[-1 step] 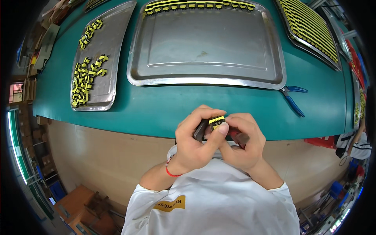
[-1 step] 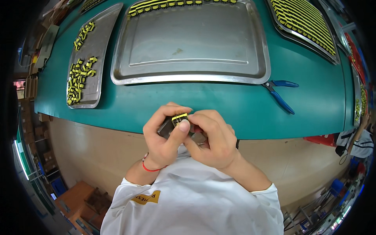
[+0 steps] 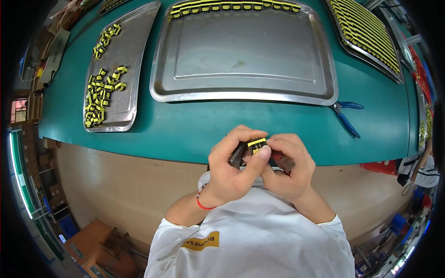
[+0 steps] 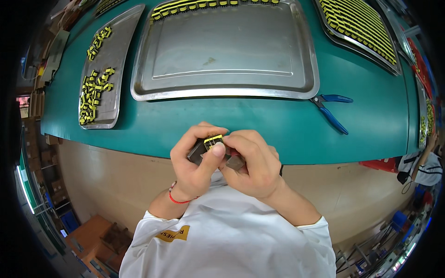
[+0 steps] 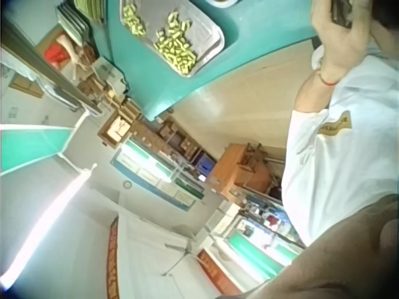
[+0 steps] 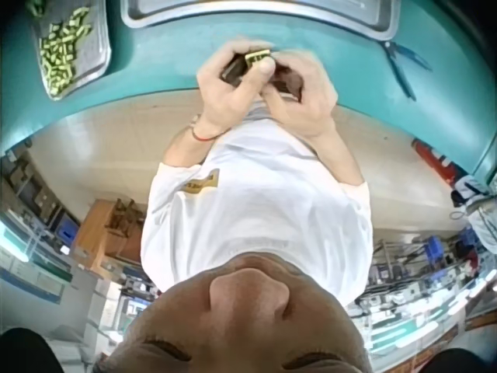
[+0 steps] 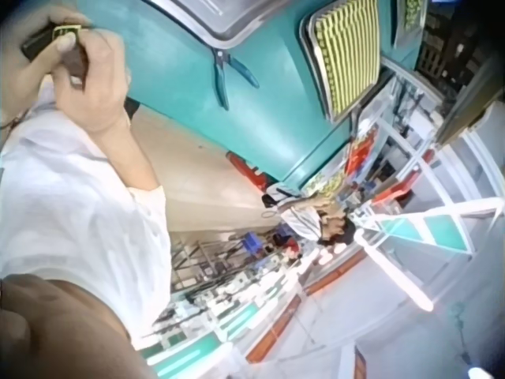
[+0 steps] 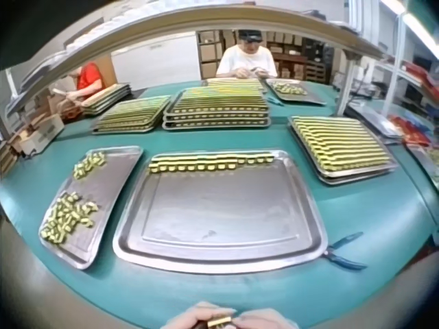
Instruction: Assembling small electronic components by applying insulating tape using pliers.
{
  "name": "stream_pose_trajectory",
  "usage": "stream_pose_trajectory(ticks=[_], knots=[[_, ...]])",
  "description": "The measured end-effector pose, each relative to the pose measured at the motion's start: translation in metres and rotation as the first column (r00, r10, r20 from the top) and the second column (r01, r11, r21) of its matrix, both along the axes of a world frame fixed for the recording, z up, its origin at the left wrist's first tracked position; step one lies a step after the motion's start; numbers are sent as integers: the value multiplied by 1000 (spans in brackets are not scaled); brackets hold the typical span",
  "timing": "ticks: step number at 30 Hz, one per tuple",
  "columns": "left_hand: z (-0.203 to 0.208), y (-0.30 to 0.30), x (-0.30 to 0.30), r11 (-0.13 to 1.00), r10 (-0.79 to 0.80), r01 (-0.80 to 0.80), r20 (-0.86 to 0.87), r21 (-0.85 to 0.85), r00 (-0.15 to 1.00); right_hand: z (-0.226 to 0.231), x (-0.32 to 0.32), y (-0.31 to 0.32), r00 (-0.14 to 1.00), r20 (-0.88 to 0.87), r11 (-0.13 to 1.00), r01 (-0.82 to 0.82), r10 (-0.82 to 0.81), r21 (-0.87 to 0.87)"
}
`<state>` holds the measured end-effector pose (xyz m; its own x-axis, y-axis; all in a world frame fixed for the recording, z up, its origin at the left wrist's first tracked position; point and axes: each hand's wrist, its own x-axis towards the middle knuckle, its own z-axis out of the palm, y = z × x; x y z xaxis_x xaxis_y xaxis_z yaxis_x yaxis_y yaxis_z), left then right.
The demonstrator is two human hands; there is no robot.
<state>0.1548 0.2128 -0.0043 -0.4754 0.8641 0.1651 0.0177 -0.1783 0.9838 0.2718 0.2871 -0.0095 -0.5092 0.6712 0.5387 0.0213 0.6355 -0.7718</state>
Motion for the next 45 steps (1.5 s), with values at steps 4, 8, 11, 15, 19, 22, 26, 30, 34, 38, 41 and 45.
stream_pose_trajectory(ticks=[4, 8, 11, 15, 19, 22, 26, 30, 34, 38, 41, 45], knots=[[-1, -3, -1, 998, -50, 51, 42, -26, 998, -2, 4, 1, 998, -54, 998, -23, 26, 63], [-6, 1, -15, 969, -222, 59, 735, 241, 641, 18, 23, -7, 980, -72, 906, -201, 188, -372], [2, 6, -15, 961, -260, 71, 788, 266, 558, 20, 18, -4, 966, -24, 902, -248, 256, -353], [-6, 6, -9, 909, -398, 205, 609, 363, 686, 17, 11, -8, 973, 0, 913, -216, 230, -345], [-5, 6, -7, 900, -418, 271, 497, 342, 761, 18, 12, -8, 982, 61, 943, -154, 179, -294], [-6, 6, -6, 905, -406, 273, 473, 326, 782, 19, 13, -7, 981, 61, 943, -157, 182, -294], [-8, 6, -6, 902, -417, 295, 466, 314, 780, 21, 13, -7, 979, 83, 946, -157, 187, -284], [-8, 4, -5, 905, -420, 306, 501, 297, 757, 21, 12, -7, 979, 95, 947, -145, 178, -286], [-13, 7, -3, 921, -382, 291, 445, 260, 810, 16, 11, -10, 980, 137, 972, -118, 147, -201], [-12, 9, -1, 943, -332, 285, 416, 174, 846, 13, 12, -9, 979, 151, 976, -106, 136, -191], [-11, 10, -1, 951, -307, 281, 440, 126, 844, 11, 11, -8, 983, 143, 979, -91, 117, -180], [-8, 13, -2, 957, -280, 281, 519, 78, 807, 8, 10, -4, 982, 140, 948, -79, 128, -308]])
